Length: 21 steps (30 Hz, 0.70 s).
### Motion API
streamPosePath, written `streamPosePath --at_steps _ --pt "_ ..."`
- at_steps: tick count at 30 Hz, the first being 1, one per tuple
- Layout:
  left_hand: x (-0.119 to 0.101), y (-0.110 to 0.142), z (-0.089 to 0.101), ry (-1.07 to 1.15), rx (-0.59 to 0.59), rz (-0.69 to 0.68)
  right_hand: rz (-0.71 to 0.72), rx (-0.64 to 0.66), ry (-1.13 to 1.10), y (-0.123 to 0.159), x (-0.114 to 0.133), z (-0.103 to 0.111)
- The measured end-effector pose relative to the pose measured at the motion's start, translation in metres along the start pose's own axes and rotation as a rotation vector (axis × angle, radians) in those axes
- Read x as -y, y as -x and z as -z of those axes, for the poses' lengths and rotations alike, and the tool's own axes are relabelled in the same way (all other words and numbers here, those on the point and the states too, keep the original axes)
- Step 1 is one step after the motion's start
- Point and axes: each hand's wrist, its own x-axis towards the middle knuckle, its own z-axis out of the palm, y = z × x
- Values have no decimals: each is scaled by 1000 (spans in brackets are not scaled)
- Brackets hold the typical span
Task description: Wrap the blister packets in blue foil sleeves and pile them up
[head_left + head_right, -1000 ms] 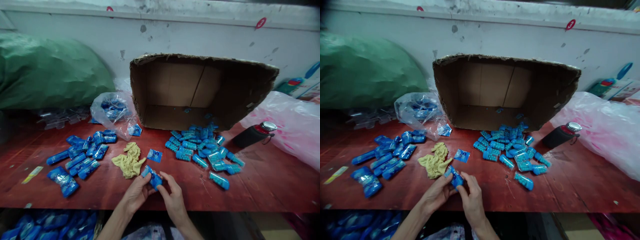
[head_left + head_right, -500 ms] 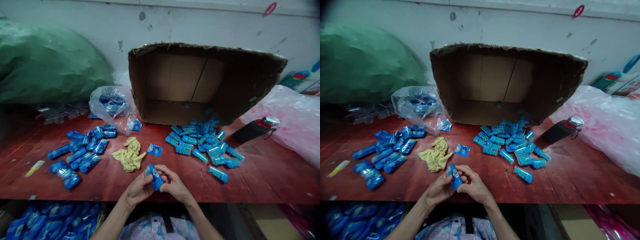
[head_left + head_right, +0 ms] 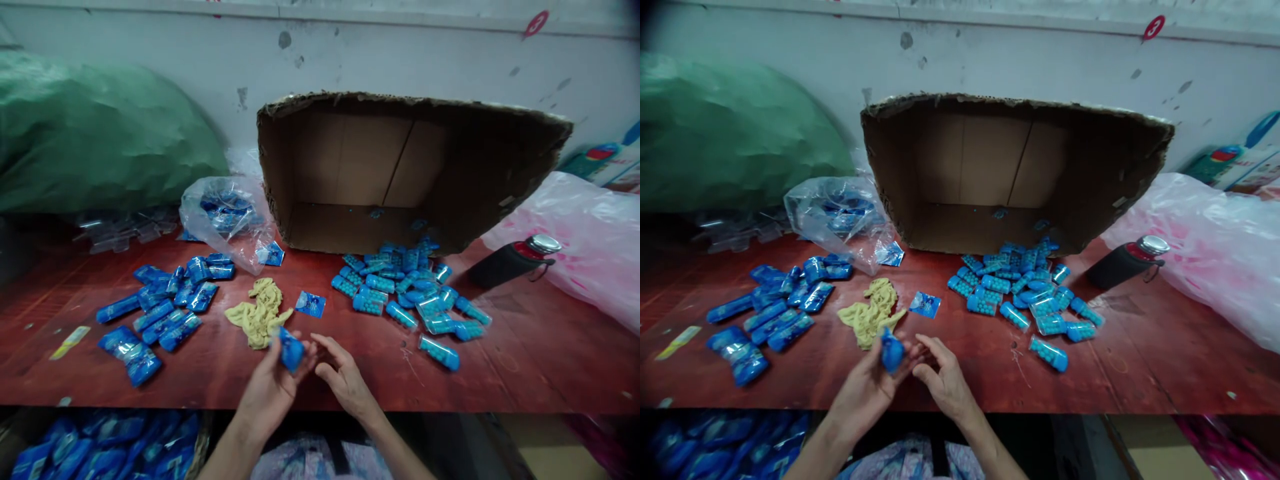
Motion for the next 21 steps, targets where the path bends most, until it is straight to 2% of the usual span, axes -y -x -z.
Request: streamPosePath --at_steps 4,6,7,9,12,15,18,21 --pt "-68 8 15 124 -175 -371 19 -91 258 -17 8 11" --pt "-89 11 23 92 -271 -414 34 -108 419 -30 8 15" --pt "-94 11 25 57 -306 -410 33 -105 515 -38 7 16" --pt "-88 8 26 -49 -325 -378 0 -100 764 -55 3 14" --pt "-59 -2 22 -258 -252 -364 -84 -123 1056 -77 -6 9" --pt "-33 -17 22 -420 -233 -402 -103 -148 1120 -91 -17 4" --pt "-22 -31 25 -539 -259 -465 -80 -158 1152 -95 -23 3" --pt "-15 -43 25 -539 -237 -379 -31 -172 1171 -93 -19 3"
